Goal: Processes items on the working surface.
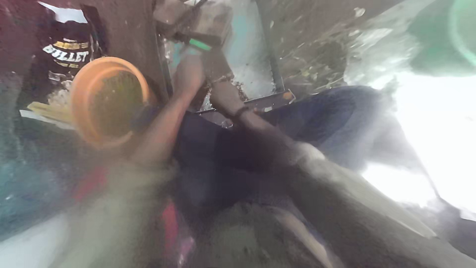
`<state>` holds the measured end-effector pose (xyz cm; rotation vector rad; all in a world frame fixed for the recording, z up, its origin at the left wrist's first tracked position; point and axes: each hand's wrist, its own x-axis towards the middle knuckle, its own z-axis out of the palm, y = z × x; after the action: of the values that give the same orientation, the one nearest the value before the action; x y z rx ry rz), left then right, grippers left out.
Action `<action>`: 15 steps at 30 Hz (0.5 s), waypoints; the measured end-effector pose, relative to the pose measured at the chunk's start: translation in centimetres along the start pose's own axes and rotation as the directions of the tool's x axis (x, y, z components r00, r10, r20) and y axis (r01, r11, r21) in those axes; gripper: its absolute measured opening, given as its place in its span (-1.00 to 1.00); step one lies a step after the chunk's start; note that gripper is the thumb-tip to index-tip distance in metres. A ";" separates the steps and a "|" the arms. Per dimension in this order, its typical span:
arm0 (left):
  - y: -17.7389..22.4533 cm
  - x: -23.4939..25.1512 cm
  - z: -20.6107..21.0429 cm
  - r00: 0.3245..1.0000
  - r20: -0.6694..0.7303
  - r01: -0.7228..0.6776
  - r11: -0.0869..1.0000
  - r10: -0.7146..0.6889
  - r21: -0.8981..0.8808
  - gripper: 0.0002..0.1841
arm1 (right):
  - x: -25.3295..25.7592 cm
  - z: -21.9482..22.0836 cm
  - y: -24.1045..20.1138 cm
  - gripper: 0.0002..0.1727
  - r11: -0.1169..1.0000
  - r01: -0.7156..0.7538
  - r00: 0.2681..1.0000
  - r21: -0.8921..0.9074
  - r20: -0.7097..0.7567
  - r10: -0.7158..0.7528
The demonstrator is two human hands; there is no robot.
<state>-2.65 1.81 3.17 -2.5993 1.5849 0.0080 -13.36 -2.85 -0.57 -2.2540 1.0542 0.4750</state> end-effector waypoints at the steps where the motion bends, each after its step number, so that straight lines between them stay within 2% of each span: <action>1: -0.3 1.7 2.3 0.999 -0.033 0.018 0.997 -0.021 -0.075 -0.76 | -1.2 0.3 0.3 -0.70 0.999 -0.014 1.000 -0.035 0.005 0.014; 3: -0.2 3.8 2.8 0.981 0.177 0.107 0.980 -0.077 -0.166 -0.78 | -2.8 0.8 1.1 -0.73 0.996 -0.033 0.999 -0.083 0.028 0.036; 4: -0.1 4.2 2.5 0.967 0.237 0.139 0.975 -0.095 -0.176 -0.77 | -3.2 1.0 1.6 -0.74 0.996 -0.027 0.999 -0.082 0.020 0.029; 6: -0.2 4.1 2.4 0.969 0.232 0.130 0.975 -0.086 -0.180 -0.79 | -3.7 1.1 2.2 -0.73 0.999 0.016 0.999 -0.039 -0.047 -0.018; 8: -0.5 3.9 2.3 0.974 0.216 0.113 0.977 -0.073 -0.180 -0.79 | -2.7 0.1 1.5 -0.65 0.999 0.028 0.998 -0.030 -0.057 -0.030; 10: -0.6 3.8 2.4 0.974 0.213 0.114 0.976 -0.073 -0.187 -0.79 | -1.5 -1.0 0.7 -0.67 0.998 0.061 0.994 -0.001 -0.087 -0.061; 15: -1.0 4.0 3.3 0.969 0.236 0.119 0.977 -0.076 -0.175 -0.78 | 1.9 -1.7 -0.7 -0.57 0.996 0.086 0.993 0.003 -0.082 -0.085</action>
<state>0.25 -0.98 -0.21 -2.6934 1.4372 0.4541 -11.52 -4.63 -0.08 -2.3191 0.9931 0.3460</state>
